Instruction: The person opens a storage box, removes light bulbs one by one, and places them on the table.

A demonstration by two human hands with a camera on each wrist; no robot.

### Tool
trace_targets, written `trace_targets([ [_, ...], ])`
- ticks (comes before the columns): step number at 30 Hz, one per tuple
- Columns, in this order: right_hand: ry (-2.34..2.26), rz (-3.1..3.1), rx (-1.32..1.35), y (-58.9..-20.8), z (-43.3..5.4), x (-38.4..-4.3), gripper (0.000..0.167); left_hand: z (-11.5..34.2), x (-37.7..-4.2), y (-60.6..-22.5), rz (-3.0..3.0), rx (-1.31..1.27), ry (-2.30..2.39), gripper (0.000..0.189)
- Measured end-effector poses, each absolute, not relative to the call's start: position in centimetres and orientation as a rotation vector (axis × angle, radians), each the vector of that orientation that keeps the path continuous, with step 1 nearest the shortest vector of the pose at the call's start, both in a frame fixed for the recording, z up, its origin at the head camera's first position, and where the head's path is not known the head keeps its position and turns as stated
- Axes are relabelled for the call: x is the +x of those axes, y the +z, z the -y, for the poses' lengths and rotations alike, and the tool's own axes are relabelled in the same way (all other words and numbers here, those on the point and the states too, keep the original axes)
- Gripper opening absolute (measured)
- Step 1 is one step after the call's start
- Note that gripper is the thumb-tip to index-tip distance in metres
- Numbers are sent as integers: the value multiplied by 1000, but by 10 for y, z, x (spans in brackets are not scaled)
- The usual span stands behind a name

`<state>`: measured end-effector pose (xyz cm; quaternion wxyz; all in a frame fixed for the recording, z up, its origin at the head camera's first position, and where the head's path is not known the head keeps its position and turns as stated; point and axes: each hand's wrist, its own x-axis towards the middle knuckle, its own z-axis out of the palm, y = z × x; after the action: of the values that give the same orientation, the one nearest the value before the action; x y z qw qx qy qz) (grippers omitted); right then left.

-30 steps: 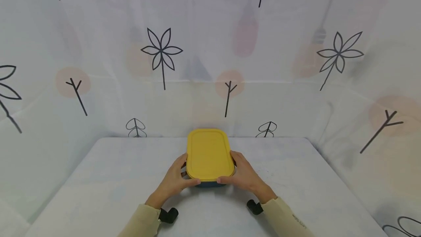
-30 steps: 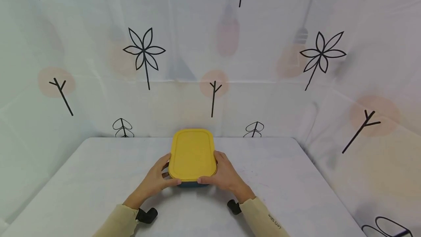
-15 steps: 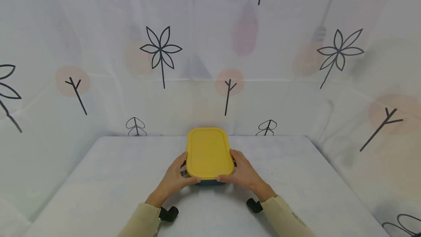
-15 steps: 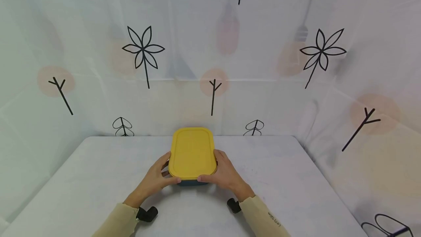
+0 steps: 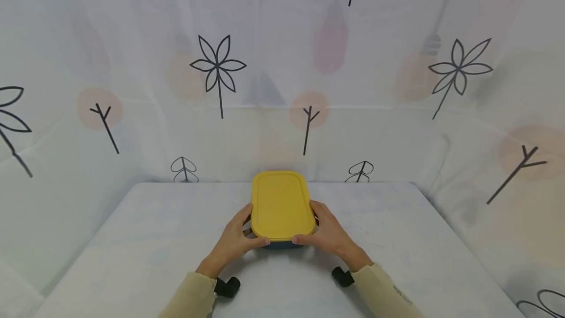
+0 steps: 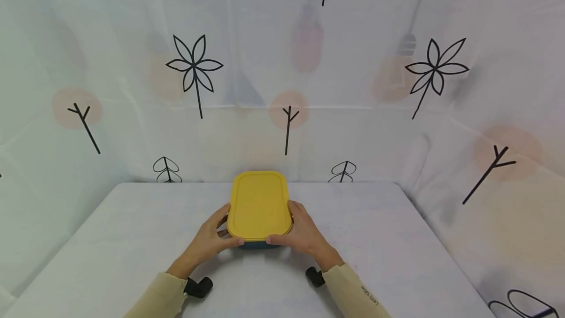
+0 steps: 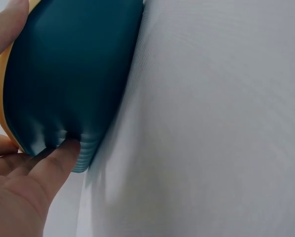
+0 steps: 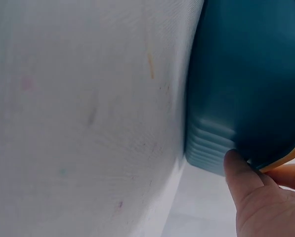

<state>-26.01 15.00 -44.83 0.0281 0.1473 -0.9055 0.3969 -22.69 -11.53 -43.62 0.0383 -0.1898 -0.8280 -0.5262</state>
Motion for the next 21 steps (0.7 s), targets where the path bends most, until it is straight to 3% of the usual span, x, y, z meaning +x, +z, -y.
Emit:
trace_targets([
  [7,1256,2797,451,-449,-150,-260,115,119,-242,-459,2561,-538,-1579,106],
  [21,1249,2803,454,-449,-149,-260,115,120,-244,-460,2545,-528,-1609,110],
])
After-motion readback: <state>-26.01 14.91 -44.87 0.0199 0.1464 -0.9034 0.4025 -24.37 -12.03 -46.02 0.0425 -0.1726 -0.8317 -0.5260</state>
